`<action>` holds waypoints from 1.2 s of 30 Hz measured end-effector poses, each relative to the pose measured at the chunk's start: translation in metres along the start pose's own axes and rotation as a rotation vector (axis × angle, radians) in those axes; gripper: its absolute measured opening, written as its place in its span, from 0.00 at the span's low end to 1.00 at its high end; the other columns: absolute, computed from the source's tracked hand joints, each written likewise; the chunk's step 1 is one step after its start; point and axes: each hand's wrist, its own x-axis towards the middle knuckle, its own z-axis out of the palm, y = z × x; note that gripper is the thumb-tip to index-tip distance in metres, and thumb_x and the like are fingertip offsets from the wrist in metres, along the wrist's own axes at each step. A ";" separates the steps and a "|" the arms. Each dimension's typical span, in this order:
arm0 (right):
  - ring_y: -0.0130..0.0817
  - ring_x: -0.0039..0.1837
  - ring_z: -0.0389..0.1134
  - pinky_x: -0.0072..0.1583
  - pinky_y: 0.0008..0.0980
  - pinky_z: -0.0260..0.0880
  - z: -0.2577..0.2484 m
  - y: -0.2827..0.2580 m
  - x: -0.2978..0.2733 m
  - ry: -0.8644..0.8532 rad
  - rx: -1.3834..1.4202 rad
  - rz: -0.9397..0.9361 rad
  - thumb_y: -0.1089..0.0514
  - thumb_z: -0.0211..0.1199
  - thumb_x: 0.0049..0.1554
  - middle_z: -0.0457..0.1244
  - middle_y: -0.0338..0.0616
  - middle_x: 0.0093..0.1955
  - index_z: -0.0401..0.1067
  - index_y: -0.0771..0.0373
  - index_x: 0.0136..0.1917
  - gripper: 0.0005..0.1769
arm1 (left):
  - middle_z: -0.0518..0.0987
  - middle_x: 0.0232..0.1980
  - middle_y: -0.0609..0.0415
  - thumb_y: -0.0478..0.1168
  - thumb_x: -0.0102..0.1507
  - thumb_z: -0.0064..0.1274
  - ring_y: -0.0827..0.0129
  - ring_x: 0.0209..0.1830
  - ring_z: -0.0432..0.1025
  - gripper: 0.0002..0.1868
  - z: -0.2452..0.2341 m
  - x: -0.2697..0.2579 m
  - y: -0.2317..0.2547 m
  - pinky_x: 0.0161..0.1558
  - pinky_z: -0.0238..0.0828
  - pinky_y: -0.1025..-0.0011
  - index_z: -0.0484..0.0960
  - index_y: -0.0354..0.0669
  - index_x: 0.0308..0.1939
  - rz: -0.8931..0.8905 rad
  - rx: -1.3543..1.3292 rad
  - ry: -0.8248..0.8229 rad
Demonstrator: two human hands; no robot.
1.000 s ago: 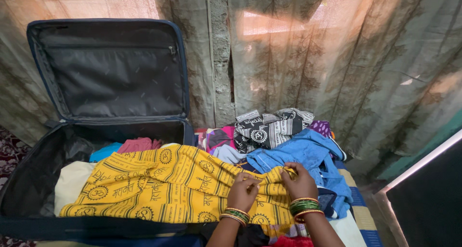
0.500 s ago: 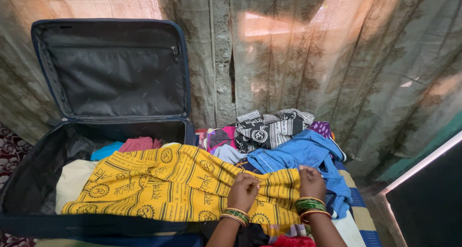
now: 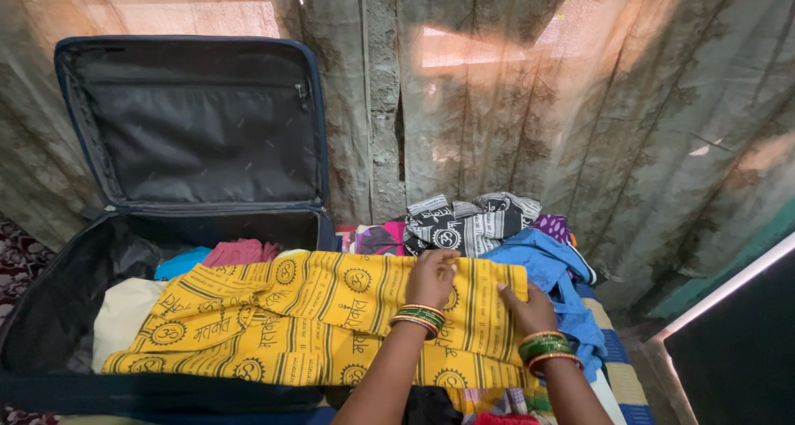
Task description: The person folds a yellow patterned shirt, a dark blue t-shirt, a yellow and white striped sweater, and a red garment by hand. They place each folded item into an open suitcase that already contains other folded clothes.
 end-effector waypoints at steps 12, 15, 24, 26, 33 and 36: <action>0.47 0.55 0.74 0.57 0.40 0.72 -0.005 0.018 0.093 0.177 -0.293 -0.081 0.37 0.68 0.54 0.72 0.55 0.55 0.73 0.64 0.64 0.35 | 0.45 0.84 0.52 0.53 0.66 0.47 0.57 0.83 0.39 0.40 0.004 -0.063 -0.045 0.75 0.26 0.43 0.50 0.58 0.80 -0.005 0.580 -0.294; 0.52 0.62 0.70 0.62 0.43 0.68 -0.003 0.054 0.096 0.129 -0.335 -0.043 0.34 0.68 0.52 0.67 0.60 0.62 0.64 0.67 0.70 0.45 | 0.45 0.84 0.52 0.54 0.67 0.45 0.60 0.84 0.36 0.38 0.001 -0.077 -0.058 0.77 0.24 0.45 0.50 0.57 0.80 0.001 0.651 -0.330; 0.52 0.60 0.71 0.62 0.42 0.69 0.001 0.013 0.016 0.095 -0.383 0.111 0.30 0.70 0.51 0.69 0.64 0.60 0.64 0.74 0.69 0.51 | 0.45 0.84 0.52 0.53 0.67 0.45 0.61 0.84 0.35 0.38 0.000 -0.085 -0.056 0.77 0.24 0.46 0.50 0.56 0.80 0.005 0.637 -0.313; 0.50 0.55 0.75 0.57 0.42 0.73 -0.002 -0.003 0.006 -0.066 -0.307 0.192 0.35 0.71 0.48 0.72 0.62 0.56 0.72 0.73 0.63 0.44 | 0.46 0.84 0.52 0.53 0.68 0.44 0.61 0.84 0.36 0.37 -0.002 -0.085 -0.056 0.77 0.25 0.46 0.51 0.56 0.79 0.009 0.629 -0.316; 0.42 0.47 0.75 0.49 0.39 0.75 0.001 -0.014 -0.004 -0.173 0.086 0.148 0.47 0.69 0.53 0.74 0.52 0.50 0.76 0.72 0.58 0.29 | 0.43 0.84 0.52 0.57 0.69 0.38 0.60 0.84 0.34 0.36 -0.002 -0.093 -0.059 0.76 0.23 0.44 0.51 0.53 0.78 -0.095 0.712 -0.162; 0.42 0.45 0.74 0.47 0.40 0.73 -0.002 -0.016 0.012 -0.234 0.447 0.207 0.51 0.67 0.55 0.73 0.52 0.49 0.75 0.72 0.59 0.25 | 0.41 0.83 0.48 0.58 0.70 0.36 0.59 0.83 0.34 0.36 0.006 -0.088 -0.056 0.74 0.22 0.45 0.48 0.52 0.79 -0.065 0.654 -0.128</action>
